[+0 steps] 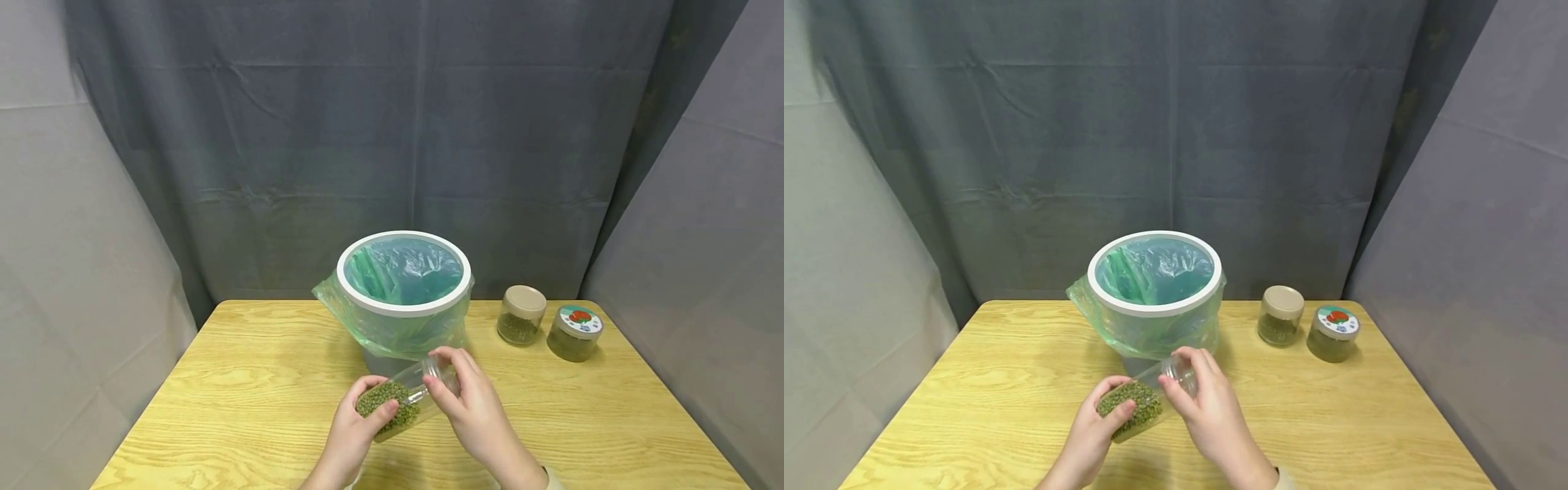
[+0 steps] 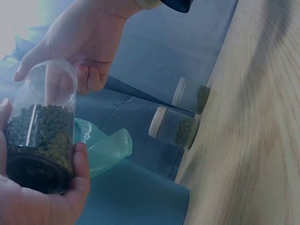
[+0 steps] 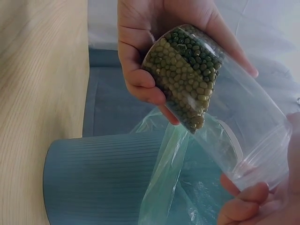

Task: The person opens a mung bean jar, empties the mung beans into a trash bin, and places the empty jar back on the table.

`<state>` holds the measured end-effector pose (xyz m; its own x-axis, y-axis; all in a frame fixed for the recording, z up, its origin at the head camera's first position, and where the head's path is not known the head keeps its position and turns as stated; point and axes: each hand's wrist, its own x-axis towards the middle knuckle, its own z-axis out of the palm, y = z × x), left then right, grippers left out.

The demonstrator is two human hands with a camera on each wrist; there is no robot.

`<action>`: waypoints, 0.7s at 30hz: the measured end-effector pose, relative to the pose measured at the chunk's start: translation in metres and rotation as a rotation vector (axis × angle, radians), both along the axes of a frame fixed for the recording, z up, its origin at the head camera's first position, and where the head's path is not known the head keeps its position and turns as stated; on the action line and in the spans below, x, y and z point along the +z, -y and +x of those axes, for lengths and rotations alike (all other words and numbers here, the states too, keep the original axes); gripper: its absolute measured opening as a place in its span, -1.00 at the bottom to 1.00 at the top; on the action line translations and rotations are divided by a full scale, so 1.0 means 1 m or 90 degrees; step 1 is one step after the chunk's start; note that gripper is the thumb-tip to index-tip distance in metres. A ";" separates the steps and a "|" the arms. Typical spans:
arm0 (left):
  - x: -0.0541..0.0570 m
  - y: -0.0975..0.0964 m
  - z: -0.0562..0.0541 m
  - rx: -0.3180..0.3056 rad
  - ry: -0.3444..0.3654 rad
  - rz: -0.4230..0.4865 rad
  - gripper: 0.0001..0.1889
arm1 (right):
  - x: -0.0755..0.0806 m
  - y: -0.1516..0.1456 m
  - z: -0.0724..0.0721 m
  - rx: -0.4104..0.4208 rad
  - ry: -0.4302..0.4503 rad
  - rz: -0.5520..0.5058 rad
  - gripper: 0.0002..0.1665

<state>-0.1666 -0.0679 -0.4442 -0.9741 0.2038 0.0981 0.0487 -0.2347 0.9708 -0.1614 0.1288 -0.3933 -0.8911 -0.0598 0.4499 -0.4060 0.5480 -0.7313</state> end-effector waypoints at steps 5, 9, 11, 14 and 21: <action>0.001 0.001 0.001 -0.009 0.001 0.003 -0.50 | 0.000 0.001 0.001 0.006 0.004 -0.009 -0.68; 0.001 0.002 0.001 -0.014 0.003 0.007 -0.50 | -0.001 0.001 0.001 0.006 0.004 -0.009 -0.66; 0.001 0.002 0.000 -0.016 0.005 0.010 -0.49 | -0.001 0.001 0.002 0.004 0.002 -0.006 -0.66; 0.001 0.002 0.000 -0.018 0.006 0.014 -0.49 | -0.001 0.002 0.003 0.000 -0.001 -0.003 -0.65; 0.000 0.003 0.000 -0.029 0.007 0.014 -0.50 | -0.002 0.002 0.005 -0.005 -0.002 -0.008 -0.65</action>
<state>-0.1663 -0.0704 -0.4442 -0.9649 0.2459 0.0918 0.0261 -0.2581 0.9658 -0.1565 0.1265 -0.3954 -0.8901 -0.0473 0.4533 -0.4041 0.5417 -0.7371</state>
